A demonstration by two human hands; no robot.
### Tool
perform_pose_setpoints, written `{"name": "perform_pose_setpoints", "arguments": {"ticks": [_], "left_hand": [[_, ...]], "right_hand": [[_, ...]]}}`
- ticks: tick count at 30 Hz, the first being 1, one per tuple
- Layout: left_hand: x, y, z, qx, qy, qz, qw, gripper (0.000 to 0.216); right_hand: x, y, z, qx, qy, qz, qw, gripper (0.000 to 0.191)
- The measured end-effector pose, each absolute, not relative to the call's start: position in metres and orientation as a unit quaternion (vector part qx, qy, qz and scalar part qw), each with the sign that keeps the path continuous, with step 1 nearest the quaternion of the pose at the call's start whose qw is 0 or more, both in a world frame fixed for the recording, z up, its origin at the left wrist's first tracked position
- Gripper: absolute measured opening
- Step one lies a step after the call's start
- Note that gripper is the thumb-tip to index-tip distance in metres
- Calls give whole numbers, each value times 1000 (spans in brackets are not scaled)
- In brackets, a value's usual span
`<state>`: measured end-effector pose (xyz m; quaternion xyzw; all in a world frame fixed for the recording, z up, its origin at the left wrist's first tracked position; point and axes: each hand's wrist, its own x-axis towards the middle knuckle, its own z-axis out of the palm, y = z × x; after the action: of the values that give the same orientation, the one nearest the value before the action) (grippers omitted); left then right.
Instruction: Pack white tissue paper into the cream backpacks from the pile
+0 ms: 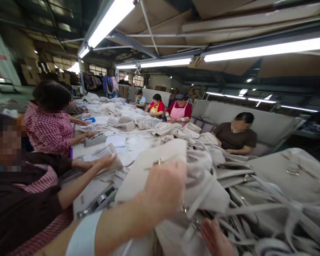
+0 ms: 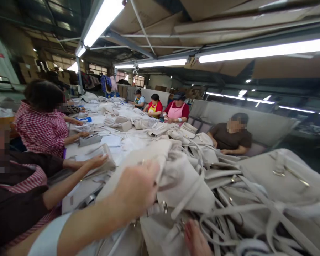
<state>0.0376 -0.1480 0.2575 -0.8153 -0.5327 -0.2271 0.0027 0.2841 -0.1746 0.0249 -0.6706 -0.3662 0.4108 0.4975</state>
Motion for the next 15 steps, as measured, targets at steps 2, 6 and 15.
{"name": "perform_pose_setpoints", "arguments": {"ticks": [2,6,15], "left_hand": [[80,-206,197,-889,-426,-144,-86,27],[136,-292,101,-923,-340,-61,-170,37],[110,-321,89,-904,-307,-70,-289,20]], "right_hand": [[287,-219,31,-617,-318,493,525,71],[280,-297,45,-608,-255,542,520,57],[273,-307,39,-619,-372,448,527,57]]}}
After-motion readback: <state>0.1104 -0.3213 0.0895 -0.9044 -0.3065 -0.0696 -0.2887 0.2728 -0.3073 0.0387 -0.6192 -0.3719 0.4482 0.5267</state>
